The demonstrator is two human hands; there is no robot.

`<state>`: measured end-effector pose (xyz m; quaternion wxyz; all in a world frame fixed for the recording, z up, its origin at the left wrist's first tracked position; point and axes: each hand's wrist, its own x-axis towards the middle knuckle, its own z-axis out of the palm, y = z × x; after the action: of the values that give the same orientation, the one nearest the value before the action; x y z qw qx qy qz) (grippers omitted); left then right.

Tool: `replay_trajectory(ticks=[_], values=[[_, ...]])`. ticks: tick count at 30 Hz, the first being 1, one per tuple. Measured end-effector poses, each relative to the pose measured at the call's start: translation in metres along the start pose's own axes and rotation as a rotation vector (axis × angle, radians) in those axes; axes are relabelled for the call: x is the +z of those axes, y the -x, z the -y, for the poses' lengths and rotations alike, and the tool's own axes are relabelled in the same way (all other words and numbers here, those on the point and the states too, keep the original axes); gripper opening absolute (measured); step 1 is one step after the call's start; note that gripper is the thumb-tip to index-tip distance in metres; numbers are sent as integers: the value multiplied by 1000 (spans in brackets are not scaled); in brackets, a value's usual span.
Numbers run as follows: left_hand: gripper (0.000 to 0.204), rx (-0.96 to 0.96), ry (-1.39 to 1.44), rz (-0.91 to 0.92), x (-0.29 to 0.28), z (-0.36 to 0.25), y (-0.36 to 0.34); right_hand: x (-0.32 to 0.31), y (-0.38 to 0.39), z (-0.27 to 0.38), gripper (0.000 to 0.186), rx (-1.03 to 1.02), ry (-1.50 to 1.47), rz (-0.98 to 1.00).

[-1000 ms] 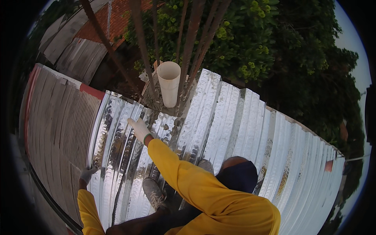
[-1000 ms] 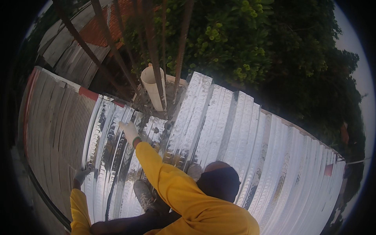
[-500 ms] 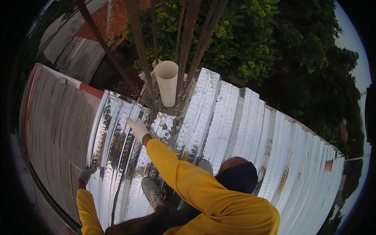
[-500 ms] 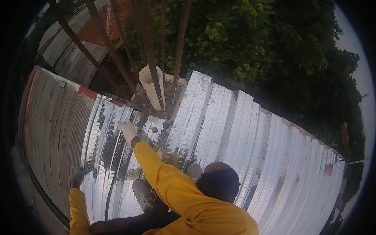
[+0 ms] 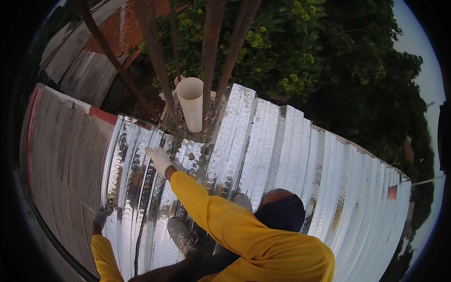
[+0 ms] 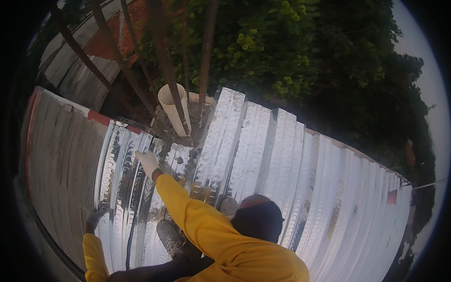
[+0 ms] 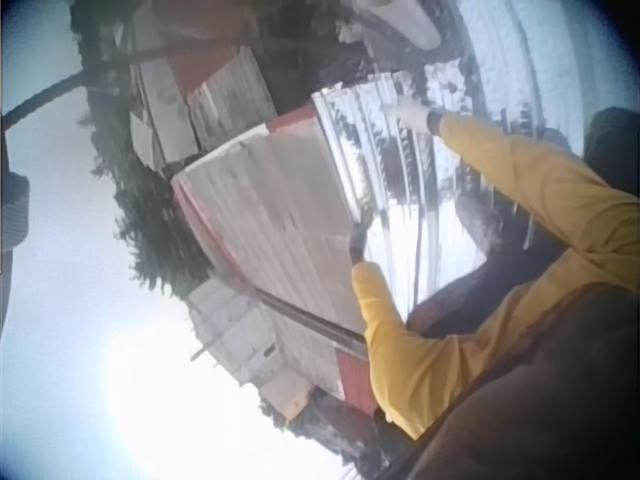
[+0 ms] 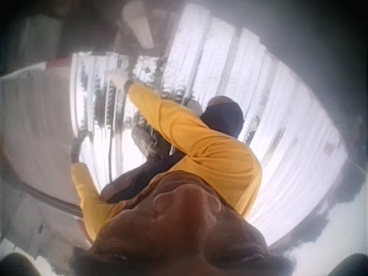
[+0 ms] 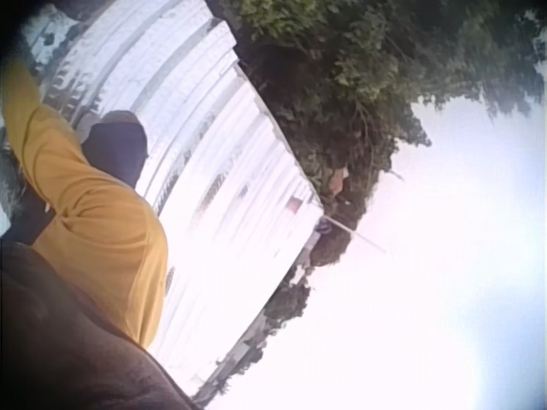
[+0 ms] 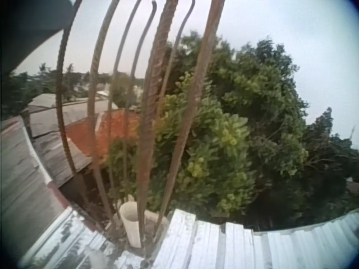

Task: The person positions and secures corrugated metal roof panels on a sloped roof. They align the panels, hold them in place, and use a long metal rod to assist with placement while another worker is visible nearby.

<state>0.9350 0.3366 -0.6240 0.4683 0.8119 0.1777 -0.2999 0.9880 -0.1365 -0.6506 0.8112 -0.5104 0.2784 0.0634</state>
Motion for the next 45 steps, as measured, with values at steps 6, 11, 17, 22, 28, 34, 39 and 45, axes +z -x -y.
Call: replay_trajectory(ticks=[6, 11, 17, 22, 28, 34, 39, 45], values=[[15, -31, -69, -46, -16, 15, -5, 5, 4, 7, 75, 78, 20, 28], [18, -49, -111, -50, -11, 14, -12, -10, -1, 11, 104, 109, 39, 195], [22, -63, -31, -61, -12, 18, 3, 5, 6, 6, 102, 127, 34, 119], [25, -55, -138, -82, 0, -20, 3, -5, -14, 1, 98, 118, 75, 73], [22, -106, -149, -89, -9, -10, 13, 8, -5, -3, 96, 115, 75, 43], [21, -66, -160, -74, 0, -21, 15, 1, -20, -14, 98, 136, 4, 54], [20, -74, -142, -72, 1, -23, 12, -1, -28, -21, 95, 83, 16, 18], [20, -87, -145, -98, -6, -13, 21, 10, -13, -18, 88, 112, 9, 41]])
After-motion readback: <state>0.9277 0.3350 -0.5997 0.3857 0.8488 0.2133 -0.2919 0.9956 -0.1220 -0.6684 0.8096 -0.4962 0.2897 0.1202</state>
